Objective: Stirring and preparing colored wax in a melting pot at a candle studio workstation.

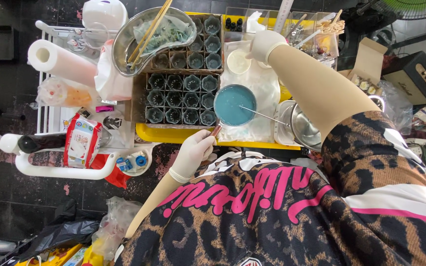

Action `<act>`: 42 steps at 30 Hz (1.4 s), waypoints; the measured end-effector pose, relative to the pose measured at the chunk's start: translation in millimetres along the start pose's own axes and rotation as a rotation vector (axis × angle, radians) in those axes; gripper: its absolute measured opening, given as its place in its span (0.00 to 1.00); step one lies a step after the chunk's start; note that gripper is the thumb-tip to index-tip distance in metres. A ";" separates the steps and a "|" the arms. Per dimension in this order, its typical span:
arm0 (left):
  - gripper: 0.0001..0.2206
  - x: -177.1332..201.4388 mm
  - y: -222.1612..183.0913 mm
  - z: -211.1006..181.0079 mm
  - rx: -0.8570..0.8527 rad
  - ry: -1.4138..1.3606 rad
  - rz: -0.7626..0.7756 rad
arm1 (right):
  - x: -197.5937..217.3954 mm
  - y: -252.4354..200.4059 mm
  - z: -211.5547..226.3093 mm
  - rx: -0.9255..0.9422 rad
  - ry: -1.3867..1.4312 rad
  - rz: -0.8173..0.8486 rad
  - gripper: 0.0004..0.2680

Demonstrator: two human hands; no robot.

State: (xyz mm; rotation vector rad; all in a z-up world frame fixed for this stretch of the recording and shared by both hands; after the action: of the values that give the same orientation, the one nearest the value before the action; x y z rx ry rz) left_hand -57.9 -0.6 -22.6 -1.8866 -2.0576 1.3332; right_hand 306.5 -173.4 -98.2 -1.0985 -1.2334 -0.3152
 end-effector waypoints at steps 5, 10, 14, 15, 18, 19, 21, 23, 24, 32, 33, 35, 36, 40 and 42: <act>0.06 -5.2 -1.4 -5.2 0.012 0.016 0.005 | -8.7 0.5 -18.2 0.023 -0.029 -0.027 0.14; 0.07 -6.1 3.3 -5.1 -0.012 0.062 0.033 | 16.9 -49.4 -30.6 0.049 0.074 -0.062 0.12; 0.07 -9.1 5.4 -9.4 -0.045 0.073 0.071 | 56.8 -123.5 -30.4 0.041 0.198 -0.086 0.12; 0.07 -11.2 5.5 -11.8 -0.050 0.067 0.076 | 66.5 -142.8 -30.5 0.041 0.255 -0.082 0.12; 0.06 -18.1 -0.8 -25.3 -0.026 0.071 0.091 | 77.4 -206.0 -33.7 0.151 0.319 -0.276 0.13; 0.06 -20.5 -2.1 -28.6 -0.019 0.079 0.100 | 85.9 -230.4 -29.5 0.138 0.324 -0.277 0.13; 0.07 -25.7 -3.4 -36.0 -0.047 0.092 0.136 | 103.3 -277.6 -21.2 0.054 0.414 -0.260 0.14; 0.07 -34.0 -4.3 -41.9 -0.044 0.129 0.126 | 107.5 -312.7 -16.3 -0.002 0.442 -0.187 0.14; 0.07 -38.2 -3.7 -45.6 -0.051 0.159 0.108 | 110.6 -328.6 -14.1 -0.044 0.463 -0.115 0.13; 0.07 -76.4 12.4 -54.5 -0.039 0.245 0.203 | 70.6 -385.2 -13.3 -0.097 0.650 -0.210 0.20; 0.07 -83.6 13.3 -56.3 -0.038 0.280 0.212 | 64.3 -389.8 -15.3 -0.085 0.664 -0.251 0.22; 0.07 -93.5 18.5 -52.7 -0.011 0.265 0.245 | 59.0 -403.2 -18.4 -0.158 0.685 -0.248 0.20; 0.07 -97.8 21.2 -51.0 0.013 0.245 0.268 | 55.6 -409.5 -19.4 -0.220 0.703 -0.242 0.18; 0.07 -115.0 32.7 -39.0 0.039 0.264 0.323 | 41.9 -429.3 -30.8 -0.278 0.741 -0.355 0.12; 0.07 -126.2 33.8 -38.1 0.009 0.347 0.360 | 30.8 -435.3 -36.6 -0.220 1.089 -0.496 0.05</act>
State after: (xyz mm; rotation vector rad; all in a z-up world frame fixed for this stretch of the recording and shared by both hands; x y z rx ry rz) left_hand 22.3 -88.7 43.2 -2.3653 -1.5998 0.9664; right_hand 26.7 -404.1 147.3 -0.5903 -0.4518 -1.2602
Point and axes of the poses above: each hand's wrist, its own y-axis towards the middle knuckle, its own x-axis out of the back of the hand, z = x × y, the point moved 1 cm from there along y, towards the middle knuckle, and after that the axes turned 7 degrees about -y, right-handed, at the moved point
